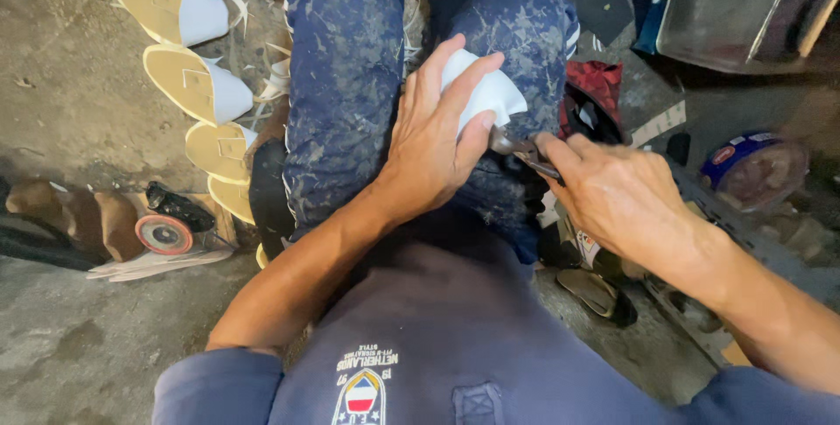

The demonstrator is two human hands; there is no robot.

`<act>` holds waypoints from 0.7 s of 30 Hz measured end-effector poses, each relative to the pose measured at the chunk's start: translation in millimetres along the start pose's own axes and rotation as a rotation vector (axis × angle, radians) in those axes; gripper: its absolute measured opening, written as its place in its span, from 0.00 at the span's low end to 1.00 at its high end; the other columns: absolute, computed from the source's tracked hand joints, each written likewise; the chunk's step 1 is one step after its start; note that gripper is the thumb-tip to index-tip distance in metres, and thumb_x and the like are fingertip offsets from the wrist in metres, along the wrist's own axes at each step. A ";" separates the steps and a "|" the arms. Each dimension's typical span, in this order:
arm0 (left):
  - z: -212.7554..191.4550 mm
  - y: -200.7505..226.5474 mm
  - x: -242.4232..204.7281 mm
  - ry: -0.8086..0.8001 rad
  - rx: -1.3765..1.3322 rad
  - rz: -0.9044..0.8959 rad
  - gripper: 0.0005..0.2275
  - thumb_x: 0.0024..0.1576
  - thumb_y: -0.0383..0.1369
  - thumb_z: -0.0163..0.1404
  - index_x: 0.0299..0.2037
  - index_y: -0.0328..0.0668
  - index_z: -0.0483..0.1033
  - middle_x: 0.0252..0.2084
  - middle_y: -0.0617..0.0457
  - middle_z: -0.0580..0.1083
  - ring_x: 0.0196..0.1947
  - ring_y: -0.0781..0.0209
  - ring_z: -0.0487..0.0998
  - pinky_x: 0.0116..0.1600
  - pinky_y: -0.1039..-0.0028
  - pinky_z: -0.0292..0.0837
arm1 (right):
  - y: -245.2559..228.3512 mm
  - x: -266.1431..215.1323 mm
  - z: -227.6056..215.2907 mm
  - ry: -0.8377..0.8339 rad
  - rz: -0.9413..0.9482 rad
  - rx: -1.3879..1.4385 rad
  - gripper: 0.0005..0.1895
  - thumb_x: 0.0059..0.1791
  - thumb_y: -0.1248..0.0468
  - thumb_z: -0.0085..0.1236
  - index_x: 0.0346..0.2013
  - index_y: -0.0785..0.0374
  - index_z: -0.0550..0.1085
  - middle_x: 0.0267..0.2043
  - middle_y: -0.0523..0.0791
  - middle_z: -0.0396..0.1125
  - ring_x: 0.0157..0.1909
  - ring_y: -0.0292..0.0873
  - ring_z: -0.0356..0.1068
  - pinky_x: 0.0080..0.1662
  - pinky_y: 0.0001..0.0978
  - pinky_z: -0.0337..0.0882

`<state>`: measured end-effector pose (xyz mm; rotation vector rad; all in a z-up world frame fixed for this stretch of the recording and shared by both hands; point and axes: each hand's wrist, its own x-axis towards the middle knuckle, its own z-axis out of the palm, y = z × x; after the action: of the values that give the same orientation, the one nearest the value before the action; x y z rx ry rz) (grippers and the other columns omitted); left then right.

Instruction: The person holds a white shoe on their lap and uses pliers to grip and bend the shoe's upper. They then use a hammer to tap and shape the shoe's toe area, repeating the process of gripping and hammering to adjust the shoe's form.

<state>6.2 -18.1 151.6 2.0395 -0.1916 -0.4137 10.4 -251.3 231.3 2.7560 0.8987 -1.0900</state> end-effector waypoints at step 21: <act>2.4 16.8 -1.8 -0.027 0.035 0.006 0.21 0.68 0.41 0.37 0.72 0.56 0.60 0.76 0.49 0.57 0.70 0.42 0.60 0.74 0.51 0.57 | 57.8 29.4 -62.9 -0.512 -0.058 0.155 0.23 0.52 0.56 0.47 0.63 0.36 0.63 0.40 0.33 0.74 0.29 0.48 0.77 0.32 0.46 0.70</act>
<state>4.2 -27.7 165.6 2.0680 -0.2226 -0.4365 96.8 -269.2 250.2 2.3689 0.8471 -1.8257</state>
